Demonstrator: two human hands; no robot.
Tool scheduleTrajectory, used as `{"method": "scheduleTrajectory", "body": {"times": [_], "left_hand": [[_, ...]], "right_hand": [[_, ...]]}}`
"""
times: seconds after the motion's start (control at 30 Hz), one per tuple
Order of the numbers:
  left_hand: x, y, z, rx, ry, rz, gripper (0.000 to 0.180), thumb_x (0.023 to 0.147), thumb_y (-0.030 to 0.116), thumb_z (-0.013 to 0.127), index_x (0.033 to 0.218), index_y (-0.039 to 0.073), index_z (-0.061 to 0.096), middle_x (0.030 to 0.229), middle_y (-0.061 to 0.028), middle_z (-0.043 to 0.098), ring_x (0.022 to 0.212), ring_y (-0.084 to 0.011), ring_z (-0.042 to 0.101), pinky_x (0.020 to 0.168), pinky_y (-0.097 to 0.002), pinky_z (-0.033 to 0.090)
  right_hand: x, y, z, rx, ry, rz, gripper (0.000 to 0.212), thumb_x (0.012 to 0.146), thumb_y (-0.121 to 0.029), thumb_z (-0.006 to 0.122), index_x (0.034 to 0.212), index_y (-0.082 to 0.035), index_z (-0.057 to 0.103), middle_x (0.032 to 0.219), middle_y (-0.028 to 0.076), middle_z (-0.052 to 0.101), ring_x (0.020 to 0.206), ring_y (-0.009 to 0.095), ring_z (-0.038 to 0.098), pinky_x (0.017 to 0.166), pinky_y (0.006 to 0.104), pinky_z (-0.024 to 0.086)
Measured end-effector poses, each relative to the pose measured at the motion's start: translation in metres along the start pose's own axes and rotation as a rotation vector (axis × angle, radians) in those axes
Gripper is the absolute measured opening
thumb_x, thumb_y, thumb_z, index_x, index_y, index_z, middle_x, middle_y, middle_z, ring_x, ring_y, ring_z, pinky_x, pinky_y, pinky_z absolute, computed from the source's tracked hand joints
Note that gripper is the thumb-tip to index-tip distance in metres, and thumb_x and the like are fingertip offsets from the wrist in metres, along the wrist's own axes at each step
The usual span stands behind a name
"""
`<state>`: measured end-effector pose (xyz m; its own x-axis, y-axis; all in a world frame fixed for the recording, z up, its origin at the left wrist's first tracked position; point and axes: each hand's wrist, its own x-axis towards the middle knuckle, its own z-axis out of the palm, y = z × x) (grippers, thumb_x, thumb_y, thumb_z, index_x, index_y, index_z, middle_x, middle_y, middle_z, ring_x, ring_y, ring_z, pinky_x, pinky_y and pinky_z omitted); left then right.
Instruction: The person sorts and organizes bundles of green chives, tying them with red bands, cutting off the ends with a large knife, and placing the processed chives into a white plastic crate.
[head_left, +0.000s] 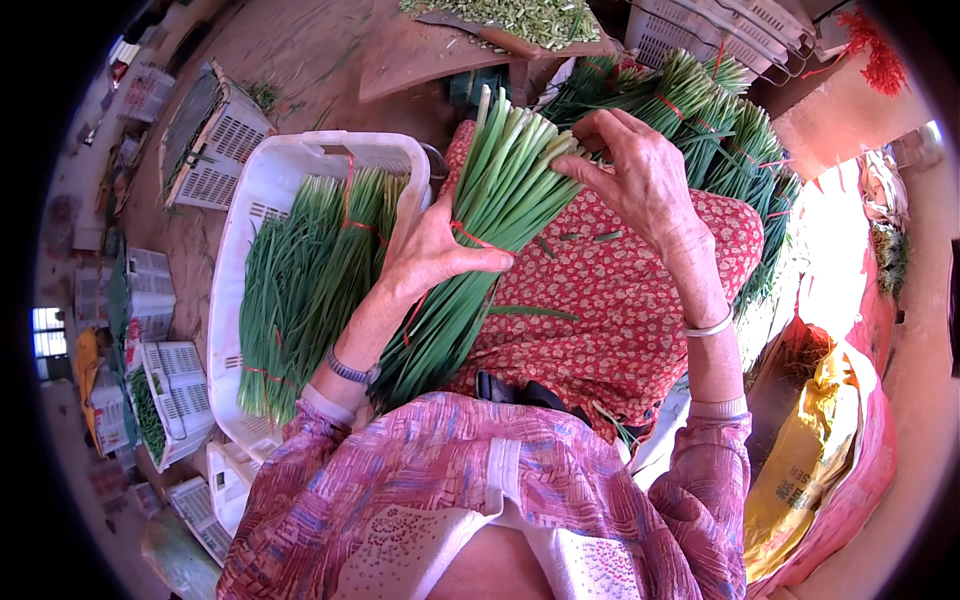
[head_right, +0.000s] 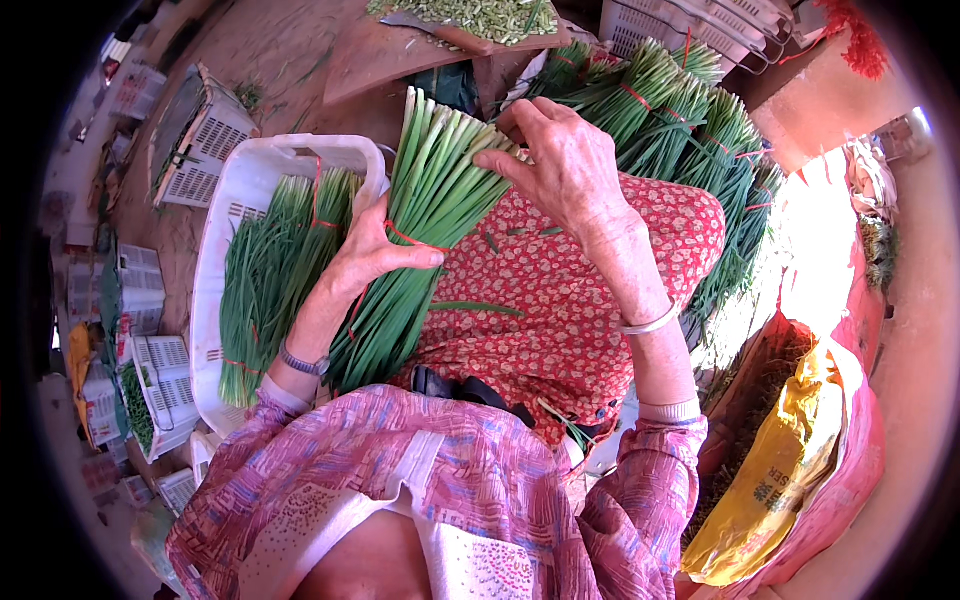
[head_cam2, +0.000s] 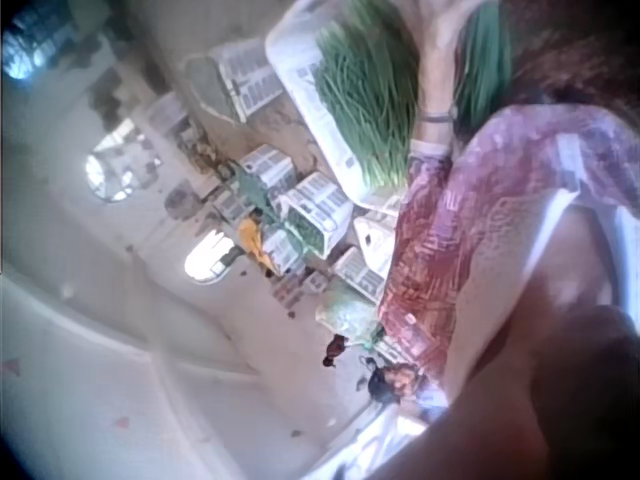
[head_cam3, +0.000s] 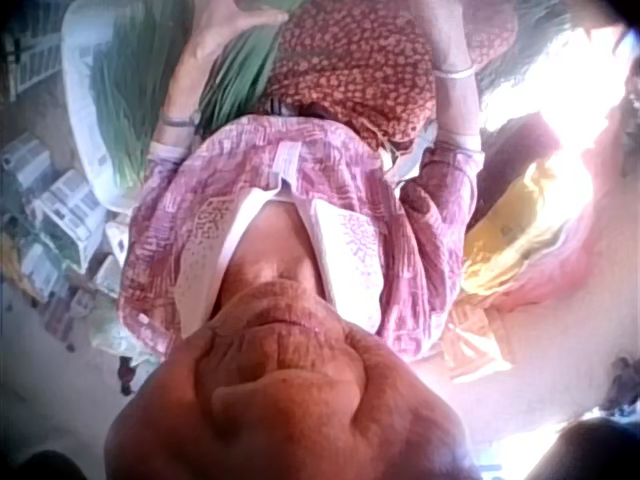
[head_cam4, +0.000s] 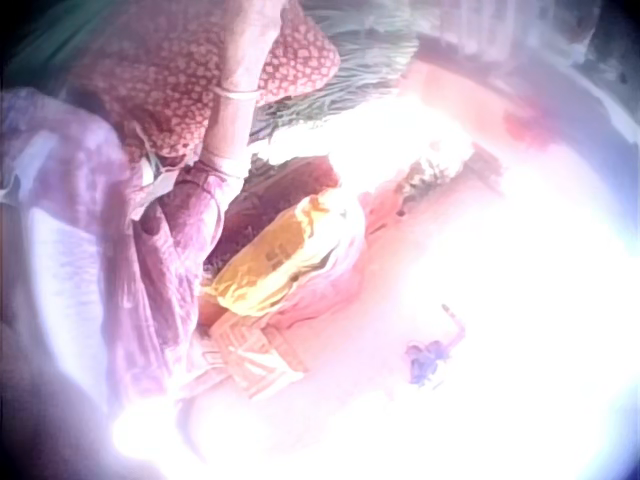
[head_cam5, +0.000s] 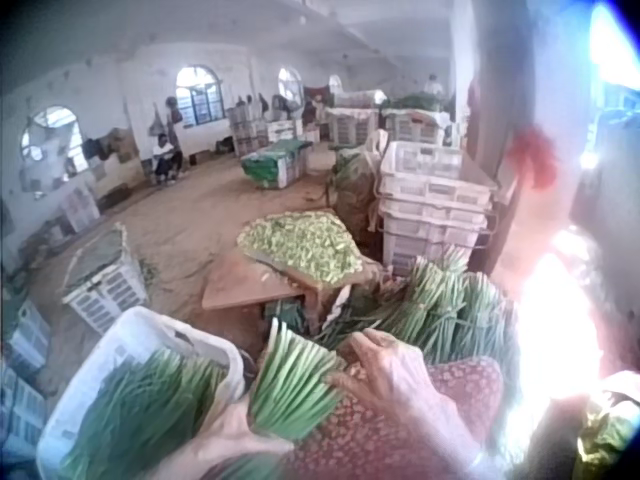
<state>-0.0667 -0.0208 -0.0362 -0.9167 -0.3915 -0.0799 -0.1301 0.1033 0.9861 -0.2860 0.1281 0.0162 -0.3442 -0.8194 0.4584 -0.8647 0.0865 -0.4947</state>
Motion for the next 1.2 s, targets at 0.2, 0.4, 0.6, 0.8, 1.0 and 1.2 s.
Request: {"method": "scheduleTrajectory", "body": {"times": [0.2,0.4,0.6,0.8,1.0,1.2], "left_hand": [[0.001,0.001,0.004,0.11,0.031,0.101,0.084,0.065,0.029,0.089,0.135,0.001,0.05,0.117,-0.0122,0.067,0.107,-0.0218,0.063,0.098,-0.0358,0.047],[-0.003,-0.005,0.007,0.282,0.138,0.064,0.087,0.063,0.032,0.09,0.133,0.002,0.049,0.115,-0.0169,0.068,0.108,-0.0298,0.066,0.096,-0.0388,0.049],[-0.006,-0.002,0.011,0.363,0.174,0.078,0.086,0.063,0.03,0.09,0.133,0.004,0.049,0.111,-0.0163,0.07,0.105,-0.031,0.068,0.093,-0.0397,0.051],[-0.008,-0.003,0.013,0.431,0.193,0.048,0.084,0.062,0.029,0.089,0.132,0.004,0.051,0.109,-0.0159,0.071,0.103,-0.0311,0.068,0.092,-0.0398,0.051],[0.004,0.003,0.018,0.228,0.035,0.122,0.079,0.063,0.03,0.088,0.128,0.003,0.054,0.109,-0.0148,0.071,0.101,-0.0279,0.068,0.092,-0.038,0.051],[0.002,0.002,0.011,0.204,-0.114,-0.098,0.077,0.058,0.031,0.087,0.123,0.001,0.056,0.1,-0.0138,0.071,0.091,-0.0243,0.068,0.086,-0.0351,0.052]], "right_hand": [[0.002,0.052,0.004,-0.004,0.202,0.208,0.025,0.096,-0.028,0.063,0.103,-0.004,0.064,0.09,0.012,0.068,0.083,0.028,0.069,0.071,0.0395,0.054],[-0.009,-0.006,0.021,0.155,0.012,0.15,0.056,0.084,-0.044,0.075,0.109,0.004,0.057,0.097,0.021,0.065,0.093,0.038,0.065,0.081,0.0454,0.053],[-0.005,-0.001,0.016,0.067,-0.031,0.138,0.044,0.08,-0.032,0.075,0.102,0.002,0.057,0.091,0.021,0.064,0.088,0.04,0.066,0.077,0.0475,0.053],[0.004,0.005,0.02,-0.175,-0.041,0.031,0.03,0.081,-0.025,0.068,0.093,0.001,0.059,0.083,0.02,0.065,0.077,0.043,0.066,0.07,0.0499,0.054],[0.004,0.077,0.003,-0.396,-0.027,0.174,0.018,0.086,-0.019,0.064,0.098,-0.006,0.063,0.09,0.016,0.068,0.08,0.038,0.067,0.069,0.048,0.054],[0.022,-0.031,0.002,-0.16,0.061,-0.4,0.043,0.087,-0.034,0.068,0.124,-0.013,0.061,0.107,0.009,0.066,0.106,0.035,0.06,0.088,0.0417,0.05]]}}
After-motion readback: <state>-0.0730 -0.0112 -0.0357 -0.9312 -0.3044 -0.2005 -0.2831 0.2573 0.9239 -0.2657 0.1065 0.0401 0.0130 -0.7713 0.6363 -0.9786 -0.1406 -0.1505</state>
